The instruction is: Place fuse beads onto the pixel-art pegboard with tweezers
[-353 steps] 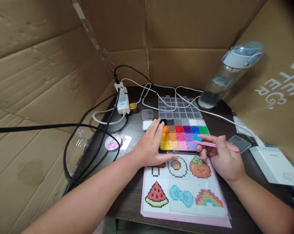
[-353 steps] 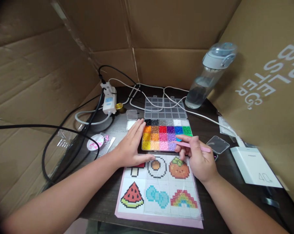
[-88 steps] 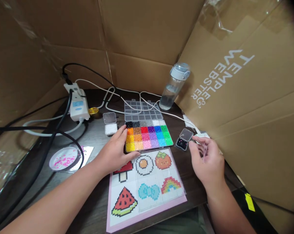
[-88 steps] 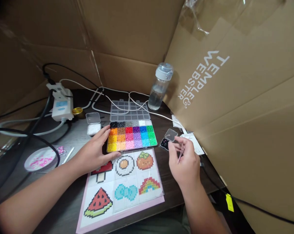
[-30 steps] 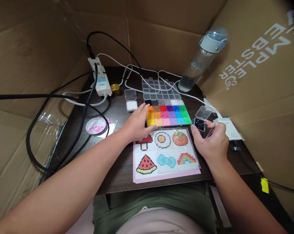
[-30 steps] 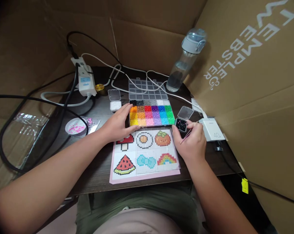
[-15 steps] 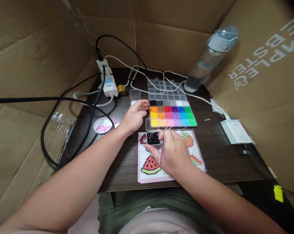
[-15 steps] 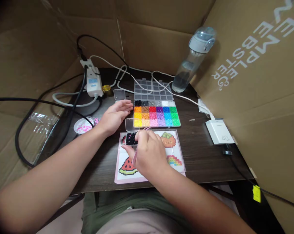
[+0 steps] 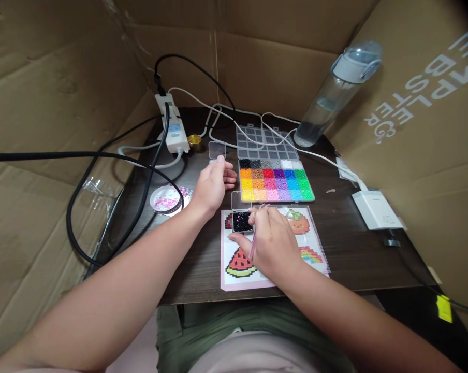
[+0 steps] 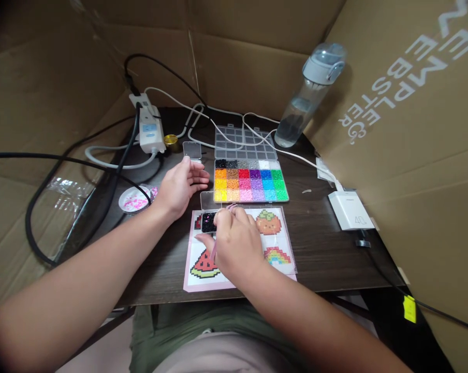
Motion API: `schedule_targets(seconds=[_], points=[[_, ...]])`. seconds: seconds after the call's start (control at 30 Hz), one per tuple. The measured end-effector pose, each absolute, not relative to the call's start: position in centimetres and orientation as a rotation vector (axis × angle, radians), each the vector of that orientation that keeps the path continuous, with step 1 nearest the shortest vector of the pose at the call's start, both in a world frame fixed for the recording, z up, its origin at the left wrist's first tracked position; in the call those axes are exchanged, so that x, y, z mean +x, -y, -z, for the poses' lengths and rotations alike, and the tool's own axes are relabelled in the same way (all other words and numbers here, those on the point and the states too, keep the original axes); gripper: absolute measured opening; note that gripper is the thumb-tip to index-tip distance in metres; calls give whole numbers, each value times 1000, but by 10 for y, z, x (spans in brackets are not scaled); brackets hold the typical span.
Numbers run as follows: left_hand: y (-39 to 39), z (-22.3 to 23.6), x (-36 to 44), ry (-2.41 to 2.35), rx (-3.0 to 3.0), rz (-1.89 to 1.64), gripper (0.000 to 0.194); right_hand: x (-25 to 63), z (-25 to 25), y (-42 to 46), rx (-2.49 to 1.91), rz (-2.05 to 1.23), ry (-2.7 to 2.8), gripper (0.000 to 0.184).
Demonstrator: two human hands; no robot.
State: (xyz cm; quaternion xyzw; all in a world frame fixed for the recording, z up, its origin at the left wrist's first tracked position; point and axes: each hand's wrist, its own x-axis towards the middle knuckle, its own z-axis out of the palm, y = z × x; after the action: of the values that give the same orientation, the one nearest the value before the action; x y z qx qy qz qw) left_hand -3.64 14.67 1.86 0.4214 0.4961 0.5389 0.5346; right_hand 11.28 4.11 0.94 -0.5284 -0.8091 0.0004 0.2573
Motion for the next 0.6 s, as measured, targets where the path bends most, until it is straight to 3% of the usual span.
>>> schedule_targets(seconds=[0.23,0.33,0.53,0.6], points=[[-139,-26,-37,-1167,1195,-1251,49,119,-13,-39,-1305,-53,2141,31],[-134,-29,-39,-1192,1402,-1201,42,130,-22,-38,-1229,-119,2088,33],[-129,-35,-42,-1302,1683,-982,23,189,-46,-46,-1232,-418,1721,16],[-130,-35,-42,-1304,1710,-936,20,213,-44,-45,-1217,-423,1673,19]])
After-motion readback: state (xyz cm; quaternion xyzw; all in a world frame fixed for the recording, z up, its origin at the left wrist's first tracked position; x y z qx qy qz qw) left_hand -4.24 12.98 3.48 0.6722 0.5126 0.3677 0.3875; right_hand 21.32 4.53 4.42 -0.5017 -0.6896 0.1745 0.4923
